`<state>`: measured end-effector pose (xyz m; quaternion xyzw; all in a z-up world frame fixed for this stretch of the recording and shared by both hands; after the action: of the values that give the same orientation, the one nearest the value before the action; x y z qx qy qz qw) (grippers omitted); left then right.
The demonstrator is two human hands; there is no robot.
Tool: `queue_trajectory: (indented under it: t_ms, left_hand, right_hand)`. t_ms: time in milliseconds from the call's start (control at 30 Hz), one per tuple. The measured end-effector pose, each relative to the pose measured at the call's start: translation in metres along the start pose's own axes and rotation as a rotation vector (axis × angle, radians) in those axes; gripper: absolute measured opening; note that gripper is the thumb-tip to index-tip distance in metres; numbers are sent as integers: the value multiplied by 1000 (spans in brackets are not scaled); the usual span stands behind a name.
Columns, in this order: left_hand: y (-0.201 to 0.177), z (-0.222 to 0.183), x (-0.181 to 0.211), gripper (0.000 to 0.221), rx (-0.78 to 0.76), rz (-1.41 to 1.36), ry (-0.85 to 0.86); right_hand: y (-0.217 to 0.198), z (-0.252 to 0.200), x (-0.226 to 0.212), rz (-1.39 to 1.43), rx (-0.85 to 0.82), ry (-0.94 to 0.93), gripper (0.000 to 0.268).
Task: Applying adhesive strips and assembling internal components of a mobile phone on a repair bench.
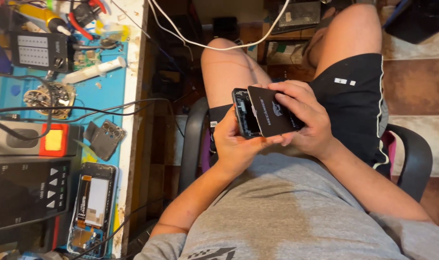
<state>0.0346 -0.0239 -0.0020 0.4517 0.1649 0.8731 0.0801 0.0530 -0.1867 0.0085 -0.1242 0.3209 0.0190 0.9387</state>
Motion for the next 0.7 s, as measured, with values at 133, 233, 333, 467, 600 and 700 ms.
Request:
queue_trajectory:
  t_ms: [133,233,333,467,600,700]
  left_hand:
    - [8,5,6,45,-6,1,0]
    - [14,6,13,44,-29,7,27]
    - [13,6,14,44,-35,8,32]
    - [12,4,12,45,-40,-11,29]
    - [7,2,5,50,-36,-13,-6]
    - [1,1,-3,53,-8,-56,-70]
  right_hand:
    - [2,1,1,-46,7,15,73]
    - [3,-1,0,-56,2,26,71]
    - [5,0,0,-45,-15,35,67]
    - [6,-3,3,-45,-35,41,65]
    - [6,-4,4,-73,-40,25,64]
    - [7,-2,1,-111,-62,10,69]
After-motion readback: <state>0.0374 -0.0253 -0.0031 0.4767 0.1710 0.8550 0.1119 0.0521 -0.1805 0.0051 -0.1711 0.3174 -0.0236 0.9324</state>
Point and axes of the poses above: each hand's wrist, its own z-axis towards the middle knuckle, its own y-axis out of the palm, x = y × z, the point moved 6 cm from there along z, towards the middle knuckle, and after that the axes turned 7 degrees about y, right-handed, at the moved point
